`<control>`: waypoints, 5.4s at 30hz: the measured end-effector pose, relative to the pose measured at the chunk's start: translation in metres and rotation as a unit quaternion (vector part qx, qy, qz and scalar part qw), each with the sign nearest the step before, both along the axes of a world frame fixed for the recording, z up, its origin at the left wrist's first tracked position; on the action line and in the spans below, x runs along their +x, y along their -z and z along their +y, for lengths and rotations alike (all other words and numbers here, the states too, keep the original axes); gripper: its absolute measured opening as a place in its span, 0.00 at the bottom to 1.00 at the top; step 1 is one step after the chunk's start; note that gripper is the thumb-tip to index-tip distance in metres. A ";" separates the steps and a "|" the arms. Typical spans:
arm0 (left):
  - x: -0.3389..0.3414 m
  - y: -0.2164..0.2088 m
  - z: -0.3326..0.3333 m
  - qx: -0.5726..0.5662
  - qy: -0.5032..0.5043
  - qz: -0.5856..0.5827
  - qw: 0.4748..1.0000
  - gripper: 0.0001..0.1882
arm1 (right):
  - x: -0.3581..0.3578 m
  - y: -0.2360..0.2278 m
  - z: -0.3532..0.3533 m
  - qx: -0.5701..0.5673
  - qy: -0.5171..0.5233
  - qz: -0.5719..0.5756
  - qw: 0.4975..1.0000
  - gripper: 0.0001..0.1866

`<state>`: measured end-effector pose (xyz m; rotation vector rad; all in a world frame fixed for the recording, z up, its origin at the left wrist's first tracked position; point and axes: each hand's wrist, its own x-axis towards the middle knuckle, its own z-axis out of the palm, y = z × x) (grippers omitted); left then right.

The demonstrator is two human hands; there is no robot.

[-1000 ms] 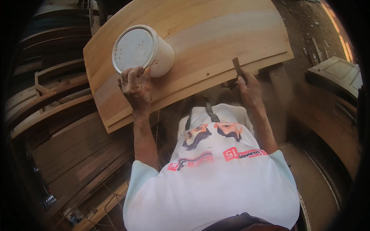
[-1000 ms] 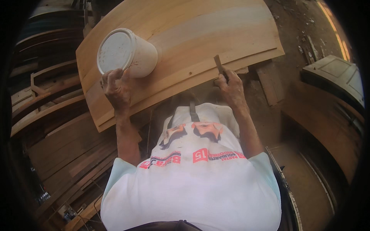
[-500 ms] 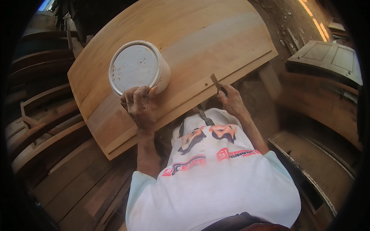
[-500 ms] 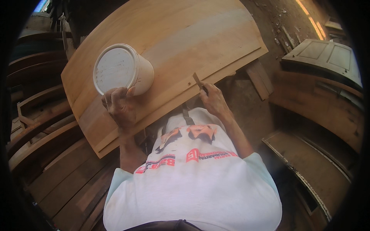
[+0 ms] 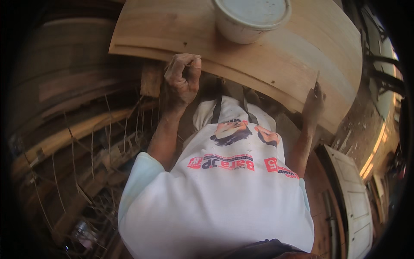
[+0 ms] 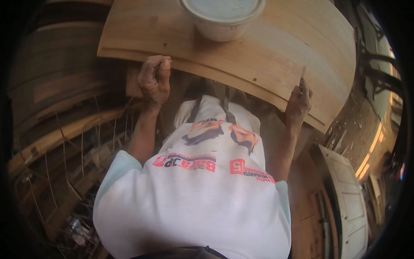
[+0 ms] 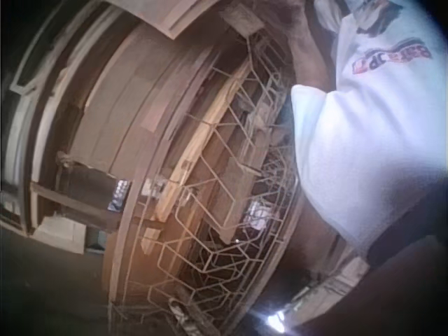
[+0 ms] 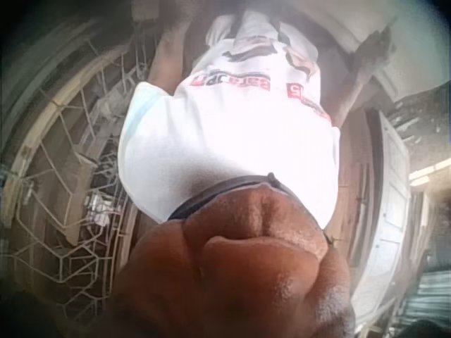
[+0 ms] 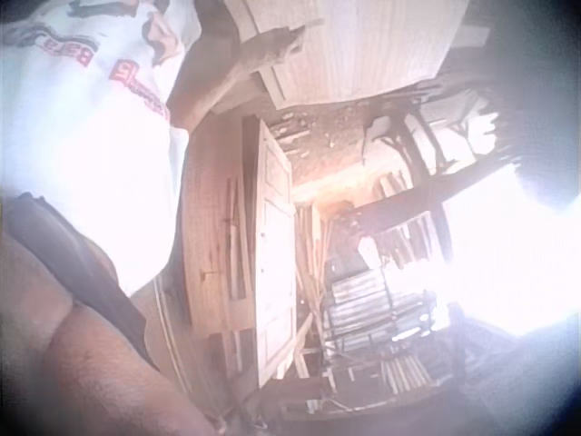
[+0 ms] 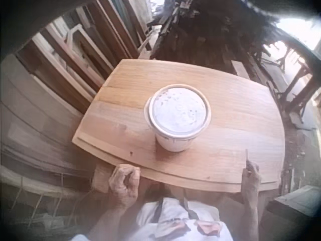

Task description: The person applies a reddish-brown finish to a large curved wooden panel using a brush and a cloth. They repeatedly dip the brush into a bucket, spread the finish across the surface, and wipe it with a cloth. The person also moves the panel and handles a smaller wooden piece during the process.

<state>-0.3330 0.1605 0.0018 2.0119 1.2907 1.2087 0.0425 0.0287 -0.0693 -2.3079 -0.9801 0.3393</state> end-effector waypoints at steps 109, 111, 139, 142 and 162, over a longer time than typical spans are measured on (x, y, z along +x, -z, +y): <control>0.160 -0.127 -0.037 -0.446 0.319 -0.406 0.731 0.42 | 0.025 -0.144 -0.034 0.353 -0.121 -0.065 0.926 0.11; 0.180 -0.123 -0.017 -0.439 0.347 -0.389 0.732 0.40 | 0.014 -0.174 -0.015 0.229 -0.208 -0.020 0.951 0.08; 0.165 -0.037 0.042 -0.461 0.352 -0.220 0.784 0.24 | 0.011 -0.129 0.133 -0.121 -0.520 -0.342 0.773 0.06; 0.158 -0.024 0.038 -0.425 0.301 -0.175 0.835 0.25 | 0.025 -0.201 0.125 -0.095 -0.459 -0.374 0.800 0.04; 0.142 -0.040 0.015 -0.142 0.232 -0.029 0.962 0.32 | 0.034 -0.517 0.012 -0.145 -0.144 -0.647 0.734 0.07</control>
